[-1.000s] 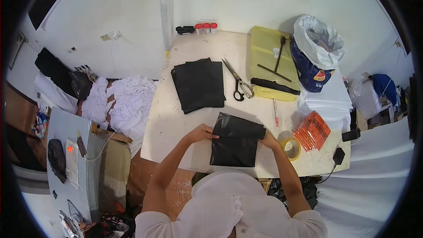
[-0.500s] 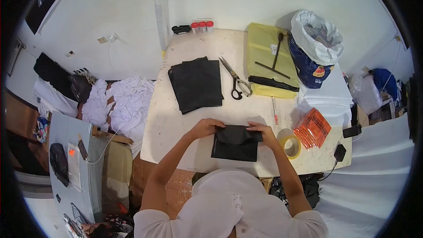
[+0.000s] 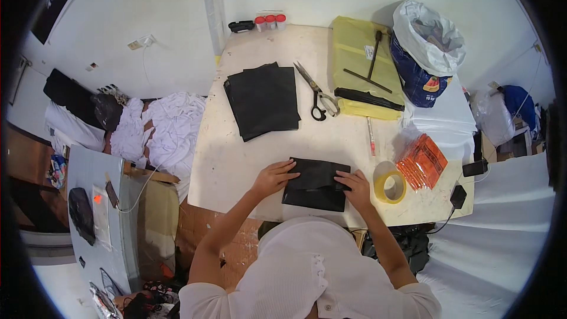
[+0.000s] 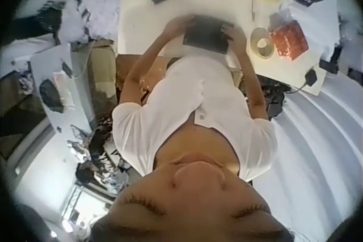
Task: Pack small orange packets into black shipping mailers, seal with tape, and label them with a marker.
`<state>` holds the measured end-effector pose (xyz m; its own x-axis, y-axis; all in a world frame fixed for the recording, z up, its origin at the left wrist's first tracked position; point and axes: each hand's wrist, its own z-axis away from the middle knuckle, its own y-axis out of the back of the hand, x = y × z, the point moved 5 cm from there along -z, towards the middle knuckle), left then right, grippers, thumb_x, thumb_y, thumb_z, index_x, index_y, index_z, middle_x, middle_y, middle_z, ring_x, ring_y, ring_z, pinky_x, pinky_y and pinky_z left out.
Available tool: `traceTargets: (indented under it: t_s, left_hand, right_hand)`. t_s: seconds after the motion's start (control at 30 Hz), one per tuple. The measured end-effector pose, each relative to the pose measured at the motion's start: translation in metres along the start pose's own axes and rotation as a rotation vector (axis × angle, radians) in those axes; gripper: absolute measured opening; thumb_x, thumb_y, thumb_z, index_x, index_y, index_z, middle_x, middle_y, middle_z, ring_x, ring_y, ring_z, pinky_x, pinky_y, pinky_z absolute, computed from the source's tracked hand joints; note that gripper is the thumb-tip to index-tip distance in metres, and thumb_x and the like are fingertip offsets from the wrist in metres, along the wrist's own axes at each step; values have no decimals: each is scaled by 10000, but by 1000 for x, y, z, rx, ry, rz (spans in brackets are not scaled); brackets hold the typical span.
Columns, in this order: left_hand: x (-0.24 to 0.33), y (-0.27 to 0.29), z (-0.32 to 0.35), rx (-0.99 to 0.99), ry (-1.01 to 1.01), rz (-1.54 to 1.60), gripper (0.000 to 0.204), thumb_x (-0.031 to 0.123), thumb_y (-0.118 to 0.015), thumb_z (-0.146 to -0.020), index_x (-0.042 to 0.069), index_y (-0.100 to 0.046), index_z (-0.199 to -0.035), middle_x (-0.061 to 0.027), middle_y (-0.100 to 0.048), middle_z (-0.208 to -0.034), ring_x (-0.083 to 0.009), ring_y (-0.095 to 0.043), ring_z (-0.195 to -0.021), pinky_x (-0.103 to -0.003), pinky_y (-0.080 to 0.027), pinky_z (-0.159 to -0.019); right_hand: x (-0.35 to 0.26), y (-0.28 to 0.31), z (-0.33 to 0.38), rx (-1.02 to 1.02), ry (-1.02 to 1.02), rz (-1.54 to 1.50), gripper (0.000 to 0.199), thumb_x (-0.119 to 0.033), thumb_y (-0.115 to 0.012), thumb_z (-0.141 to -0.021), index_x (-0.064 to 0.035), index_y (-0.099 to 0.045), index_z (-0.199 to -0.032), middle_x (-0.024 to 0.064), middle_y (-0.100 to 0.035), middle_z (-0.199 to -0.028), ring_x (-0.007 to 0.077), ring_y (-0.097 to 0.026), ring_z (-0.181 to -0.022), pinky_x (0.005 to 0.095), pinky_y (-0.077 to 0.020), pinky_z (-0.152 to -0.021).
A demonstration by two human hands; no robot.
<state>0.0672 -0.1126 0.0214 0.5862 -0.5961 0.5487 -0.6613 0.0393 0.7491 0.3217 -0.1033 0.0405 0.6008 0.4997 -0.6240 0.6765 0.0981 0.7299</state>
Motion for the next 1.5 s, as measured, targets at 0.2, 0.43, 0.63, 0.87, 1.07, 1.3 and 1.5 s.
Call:
traceTargets:
  t_s: [0.2, 0.43, 0.63, 0.87, 1.07, 1.3, 1.5]
  left_hand:
    - [12, -2, 14, -3, 0, -88, 365, 16, -620, -688, 148, -653, -1027, -51, -532, -1239, -221, -502, -1131, -337, -441, -911]
    - [22, -19, 31, 129, 452, 306, 278, -7, -611, -712, 111, -653, -960, -40, -565, -1183, -228, -554, -1032, -305, -443, -847]
    - [7, -16, 41, 172, 500, 549, 285, -81, -567, -707, 74, -666, -924, -66, -569, -1170, -212, -568, -985, -293, -458, -825]
    - [-4, -12, 40, -87, 357, 591, 322, -115, -605, -668, 88, -695, -901, -88, -525, -1229, -210, -569, -982, -286, -462, -756]
    - [2, -11, 35, -88, 312, 505, 243, -52, -640, -686, 103, -695, -865, -74, -502, -1261, -245, -548, -1041, -300, -468, -814]
    - [-4, -3, 28, -191, 291, 408, 190, -47, -653, -702, 75, -685, -844, -64, -458, -1315, -260, -507, -1122, -308, -450, -890]
    - [0, -4, 31, -167, 126, 265, 150, 21, -672, -717, 93, -696, -846, -80, -454, -1320, -280, -476, -1166, -348, -426, -927]
  right_hand:
    - [2, -19, 21, 85, -373, -447, 412, 119, -545, -595, -53, -670, -949, 96, -623, -1086, 241, -588, -960, 286, -456, -845]
    - [13, -24, 34, 105, -347, -644, 454, 159, -485, -581, -13, -659, -964, 140, -605, -1120, 219, -575, -1032, 267, -426, -881]
    - [13, -17, 36, -24, -296, -591, 432, 152, -498, -578, -12, -662, -943, 145, -608, -1112, 220, -592, -1007, 261, -451, -842]
    - [16, -11, 35, -155, -230, -473, 397, 131, -555, -586, -38, -675, -924, 131, -608, -1120, 199, -616, -950, 251, -482, -747]
    - [23, -7, 31, -198, -175, -437, 349, 111, -616, -616, -56, -680, -915, 115, -615, -1108, 209, -626, -921, 249, -492, -711]
    - [17, -6, 32, -282, -94, -362, 310, 79, -630, -651, -59, -676, -925, 87, -616, -1110, 201, -625, -888, 253, -496, -699]
    - [18, -2, 31, -303, -79, -368, 303, 78, -621, -658, -55, -676, -925, 88, -613, -1114, 188, -623, -877, 253, -494, -687]
